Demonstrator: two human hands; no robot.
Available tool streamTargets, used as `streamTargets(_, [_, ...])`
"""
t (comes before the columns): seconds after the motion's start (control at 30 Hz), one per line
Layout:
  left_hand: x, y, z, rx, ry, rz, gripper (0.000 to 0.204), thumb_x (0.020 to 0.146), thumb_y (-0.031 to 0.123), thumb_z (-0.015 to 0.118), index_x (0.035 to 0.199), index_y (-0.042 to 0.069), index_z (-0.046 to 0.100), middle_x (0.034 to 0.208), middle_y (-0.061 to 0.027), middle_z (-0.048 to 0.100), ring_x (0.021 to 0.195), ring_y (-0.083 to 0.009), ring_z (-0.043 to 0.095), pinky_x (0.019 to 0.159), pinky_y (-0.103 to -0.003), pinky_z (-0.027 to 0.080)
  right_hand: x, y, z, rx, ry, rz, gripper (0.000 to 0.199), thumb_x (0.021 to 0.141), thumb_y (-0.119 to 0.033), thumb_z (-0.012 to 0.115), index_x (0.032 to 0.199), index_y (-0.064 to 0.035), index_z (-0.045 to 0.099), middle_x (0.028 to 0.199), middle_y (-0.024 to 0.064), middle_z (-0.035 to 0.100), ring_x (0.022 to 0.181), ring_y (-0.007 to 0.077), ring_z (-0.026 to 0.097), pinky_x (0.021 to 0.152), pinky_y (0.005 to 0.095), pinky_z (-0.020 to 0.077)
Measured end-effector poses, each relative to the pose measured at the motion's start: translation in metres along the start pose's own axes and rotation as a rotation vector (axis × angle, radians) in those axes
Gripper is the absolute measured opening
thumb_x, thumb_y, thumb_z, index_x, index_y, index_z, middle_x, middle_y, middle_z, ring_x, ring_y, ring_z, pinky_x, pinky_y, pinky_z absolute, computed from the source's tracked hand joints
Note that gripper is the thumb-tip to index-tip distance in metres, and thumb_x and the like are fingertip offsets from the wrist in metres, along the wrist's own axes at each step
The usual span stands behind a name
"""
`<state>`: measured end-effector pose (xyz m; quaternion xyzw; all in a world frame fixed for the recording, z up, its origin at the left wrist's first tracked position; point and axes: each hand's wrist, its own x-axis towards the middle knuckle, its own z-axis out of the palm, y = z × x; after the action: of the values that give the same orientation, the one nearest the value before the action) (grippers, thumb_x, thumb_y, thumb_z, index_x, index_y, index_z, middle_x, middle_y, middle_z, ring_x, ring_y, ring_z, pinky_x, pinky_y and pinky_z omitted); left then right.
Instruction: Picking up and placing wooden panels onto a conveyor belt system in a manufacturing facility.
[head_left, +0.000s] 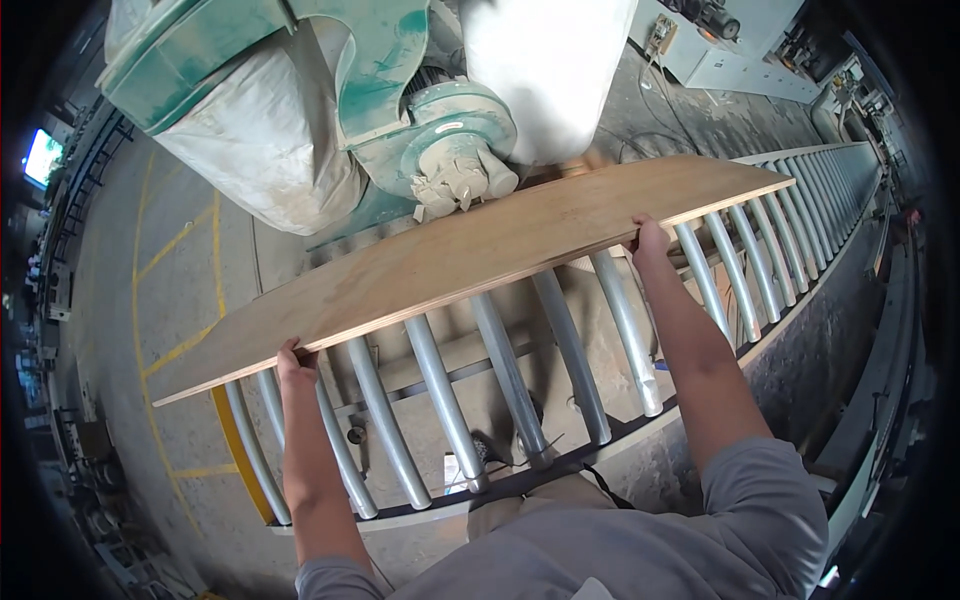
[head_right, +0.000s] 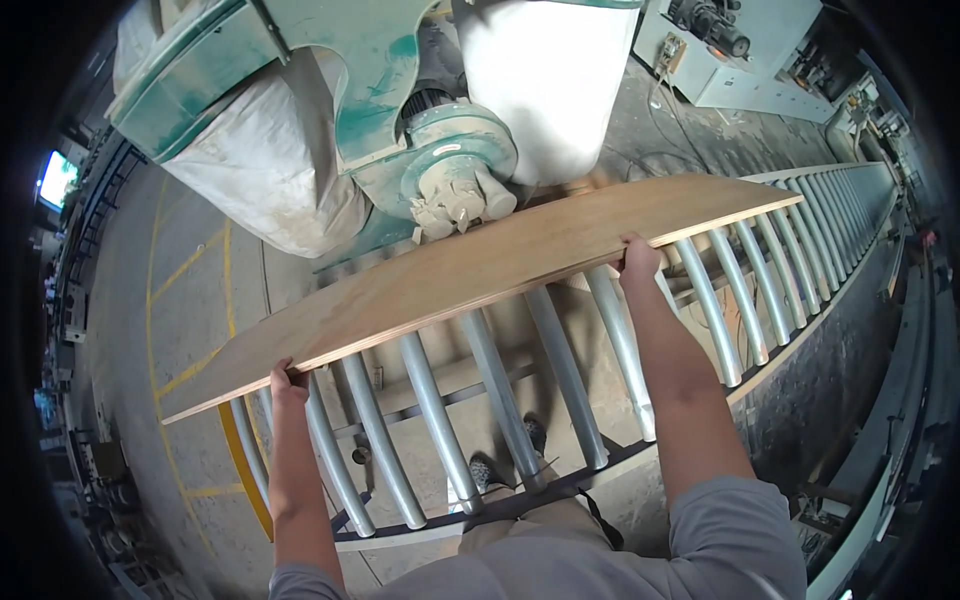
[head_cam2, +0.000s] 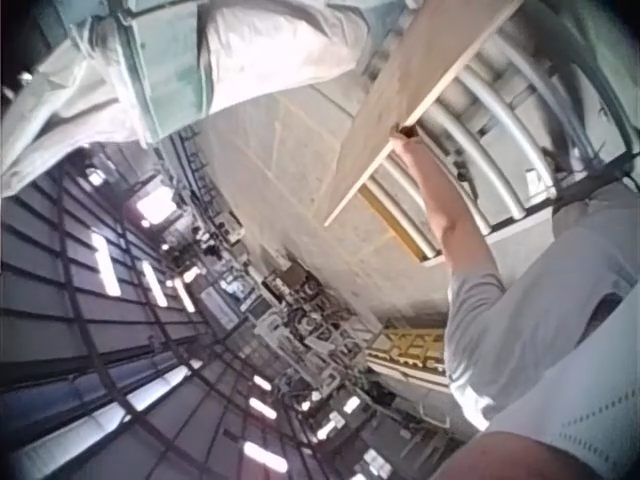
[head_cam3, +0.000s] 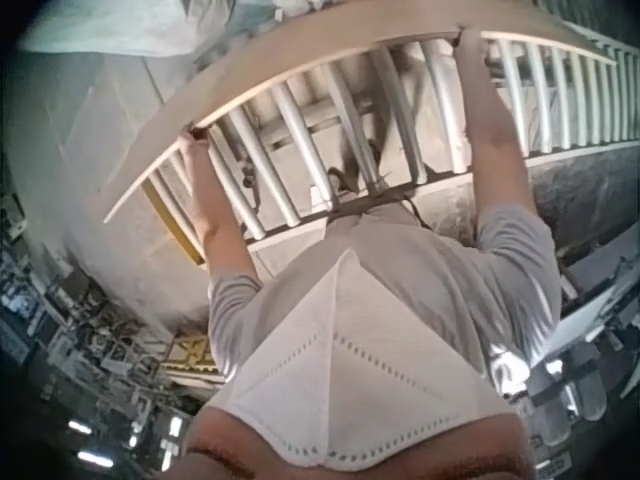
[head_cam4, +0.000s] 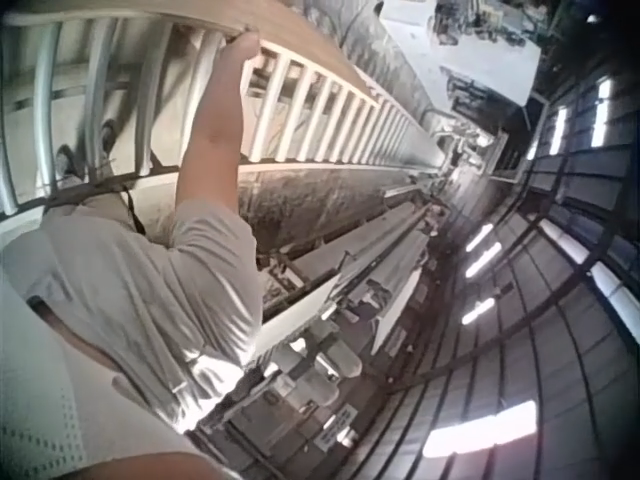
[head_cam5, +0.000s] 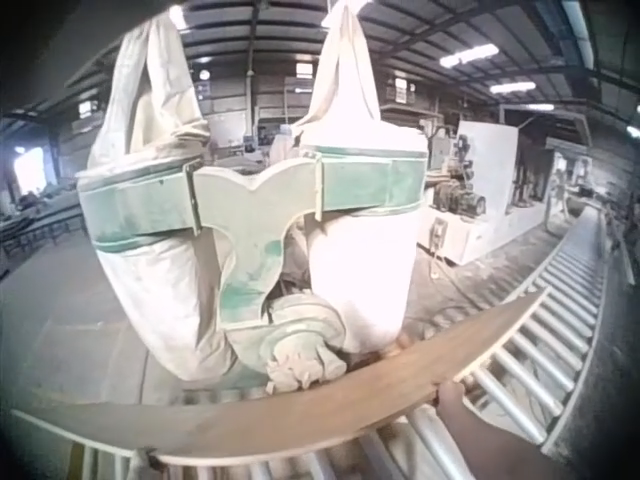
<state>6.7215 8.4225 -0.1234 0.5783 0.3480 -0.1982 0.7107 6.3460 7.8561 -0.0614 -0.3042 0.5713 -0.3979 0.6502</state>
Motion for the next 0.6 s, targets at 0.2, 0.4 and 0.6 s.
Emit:
streamTargets(0.2, [-0.007,-0.005,0.004,-0.039,0.027,0.01,0.013,0.081,0.017,0.059,0.073,0.007,0.055,0.062,-0.0081,0.056,0.061,-0.0246,0.059,0.063,-0.037,0.056,0.011,0.0,-0.007,-0.014,0.029,0.01,0.031,0.075,-0.008,0.062,0.1,0.0064,0.053,0.091,0.017,0.059,0.07,0.0275,0.064,0.055,0.0389,0.0583])
streamTargets(0.4, [-0.023,-0.004,0.011,0.004,0.08,0.031,0.02,0.082,0.025,0.061,0.072,0.009,0.055,0.066,-0.007,0.056,0.066,-0.0216,0.059,0.062,-0.035,0.055,0.013,-0.002,0.0,-0.113,0.037,0.038,0.032,0.078,-0.016,0.062,0.104,0.0022,0.054,0.092,0.0139,0.06,0.069,0.0238,0.064,0.055,0.0346,0.0569])
streamTargets(0.6, [-0.121,-0.034,-0.026,-0.022,-0.166,0.075,0.047,0.087,0.054,0.05,0.102,0.01,0.044,0.088,-0.0122,0.059,0.074,-0.0223,0.06,0.057,-0.03,0.053,-0.012,0.005,-0.031,-0.201,-0.248,0.133,0.088,0.073,-0.069,0.056,0.133,-0.0077,0.034,0.115,0.0127,0.048,0.076,0.0227,0.052,0.069,0.0383,0.0508])
